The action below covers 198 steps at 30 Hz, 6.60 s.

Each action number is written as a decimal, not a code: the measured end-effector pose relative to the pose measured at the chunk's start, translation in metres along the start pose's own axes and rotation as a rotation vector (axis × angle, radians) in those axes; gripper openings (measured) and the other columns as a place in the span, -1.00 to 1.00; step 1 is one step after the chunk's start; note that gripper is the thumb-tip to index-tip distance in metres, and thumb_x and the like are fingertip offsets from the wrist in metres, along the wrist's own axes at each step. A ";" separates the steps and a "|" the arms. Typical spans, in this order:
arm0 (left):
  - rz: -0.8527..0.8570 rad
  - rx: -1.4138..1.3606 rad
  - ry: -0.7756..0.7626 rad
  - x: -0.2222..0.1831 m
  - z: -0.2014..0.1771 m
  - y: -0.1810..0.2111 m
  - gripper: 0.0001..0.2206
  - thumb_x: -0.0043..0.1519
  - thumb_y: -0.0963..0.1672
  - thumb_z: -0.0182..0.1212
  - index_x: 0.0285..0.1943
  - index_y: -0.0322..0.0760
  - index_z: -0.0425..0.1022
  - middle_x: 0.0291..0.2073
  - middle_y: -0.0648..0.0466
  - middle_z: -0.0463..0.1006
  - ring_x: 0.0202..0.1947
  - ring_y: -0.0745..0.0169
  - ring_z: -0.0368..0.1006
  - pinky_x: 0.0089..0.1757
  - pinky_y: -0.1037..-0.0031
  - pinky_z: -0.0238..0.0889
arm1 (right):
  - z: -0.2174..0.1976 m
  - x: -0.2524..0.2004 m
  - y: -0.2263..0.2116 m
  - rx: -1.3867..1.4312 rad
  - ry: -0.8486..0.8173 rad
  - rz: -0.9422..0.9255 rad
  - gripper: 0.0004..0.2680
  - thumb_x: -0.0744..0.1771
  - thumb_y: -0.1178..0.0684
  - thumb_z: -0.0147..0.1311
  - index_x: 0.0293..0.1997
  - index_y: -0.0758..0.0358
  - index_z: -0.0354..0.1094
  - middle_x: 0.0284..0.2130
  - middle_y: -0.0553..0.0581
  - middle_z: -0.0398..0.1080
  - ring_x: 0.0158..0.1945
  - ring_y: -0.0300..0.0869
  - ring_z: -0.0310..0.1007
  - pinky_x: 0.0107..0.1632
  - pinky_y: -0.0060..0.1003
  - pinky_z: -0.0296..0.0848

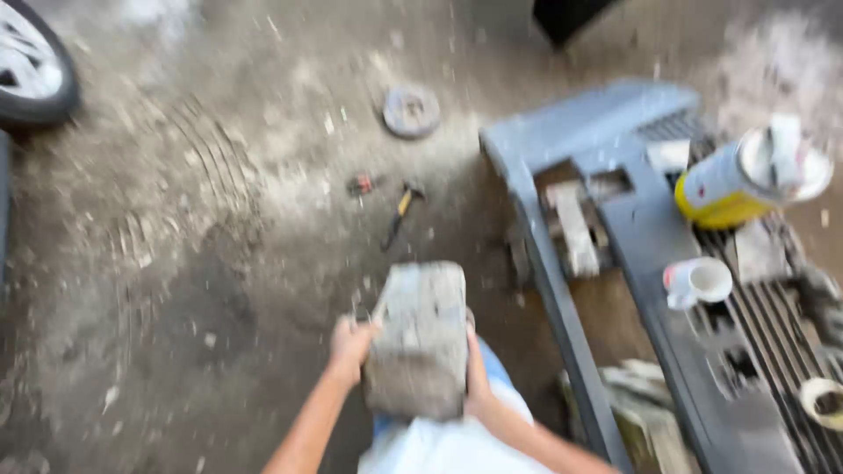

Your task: Bend and cut metal wire using pliers and a hammer while using a brake disc as a base.

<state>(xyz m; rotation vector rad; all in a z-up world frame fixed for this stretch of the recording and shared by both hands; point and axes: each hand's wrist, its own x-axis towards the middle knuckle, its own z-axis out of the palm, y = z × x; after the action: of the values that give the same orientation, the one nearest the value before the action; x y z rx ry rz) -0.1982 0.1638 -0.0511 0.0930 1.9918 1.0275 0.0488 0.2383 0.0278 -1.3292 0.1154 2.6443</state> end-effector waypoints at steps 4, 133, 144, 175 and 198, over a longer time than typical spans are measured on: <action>-0.003 0.008 0.131 0.074 0.005 0.063 -0.62 -0.01 -0.10 0.51 -0.37 -0.35 0.29 -0.42 -0.01 0.42 -0.38 0.19 0.28 -0.33 0.23 0.26 | 0.050 0.098 -0.077 -0.096 -0.104 -0.103 -0.31 0.24 -0.59 -0.13 0.39 0.08 0.25 0.32 0.14 0.31 0.32 0.08 0.28 0.32 0.10 0.27; 0.244 0.829 -0.403 1.427 0.385 0.663 -0.62 0.31 0.04 0.07 0.14 -0.21 0.59 0.06 -0.20 0.59 0.15 -0.21 0.46 0.16 0.20 0.26 | 0.372 1.052 -0.932 -0.769 1.250 -0.557 -0.63 0.31 -0.09 0.29 0.11 0.37 0.38 -0.29 0.22 0.52 -0.23 -0.09 0.54 -0.13 -0.19 0.49; 0.112 0.665 -0.736 1.328 0.307 0.741 -0.78 0.47 -0.03 0.04 0.07 -0.27 0.30 -0.27 -0.03 0.56 -0.47 0.36 0.38 -0.41 0.49 0.28 | 0.437 0.950 -0.667 -0.164 1.482 -0.289 -0.62 0.29 -0.10 0.28 0.17 0.26 0.41 0.02 0.23 0.51 0.05 -0.08 0.54 0.08 -0.17 0.47; 0.534 1.412 -0.859 1.176 0.254 0.398 -0.72 0.35 -0.04 0.23 -0.16 -0.38 0.63 -0.45 0.09 0.44 -0.43 0.34 0.33 -0.35 0.46 0.24 | -0.005 1.164 -0.297 -0.387 1.330 0.120 -0.62 0.31 -0.01 0.27 0.15 0.44 0.29 0.05 0.48 0.37 0.18 0.25 0.36 0.20 0.09 0.34; 0.257 0.845 -1.705 0.899 0.226 0.771 -0.71 0.36 -0.10 0.15 0.19 -0.30 0.61 -0.41 0.22 0.46 -0.42 0.52 0.25 -0.37 0.59 0.15 | 0.578 0.732 -0.591 0.788 0.763 -1.334 -0.72 0.44 0.01 0.10 0.20 0.42 0.25 -0.55 0.04 0.29 -0.60 -0.39 0.22 -0.53 -0.49 0.24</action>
<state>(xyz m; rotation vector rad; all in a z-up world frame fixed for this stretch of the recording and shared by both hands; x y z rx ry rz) -0.8218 1.1878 -0.1772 1.2266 0.6227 -0.0680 -0.7190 0.9959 -0.2071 -1.2825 0.2241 0.7986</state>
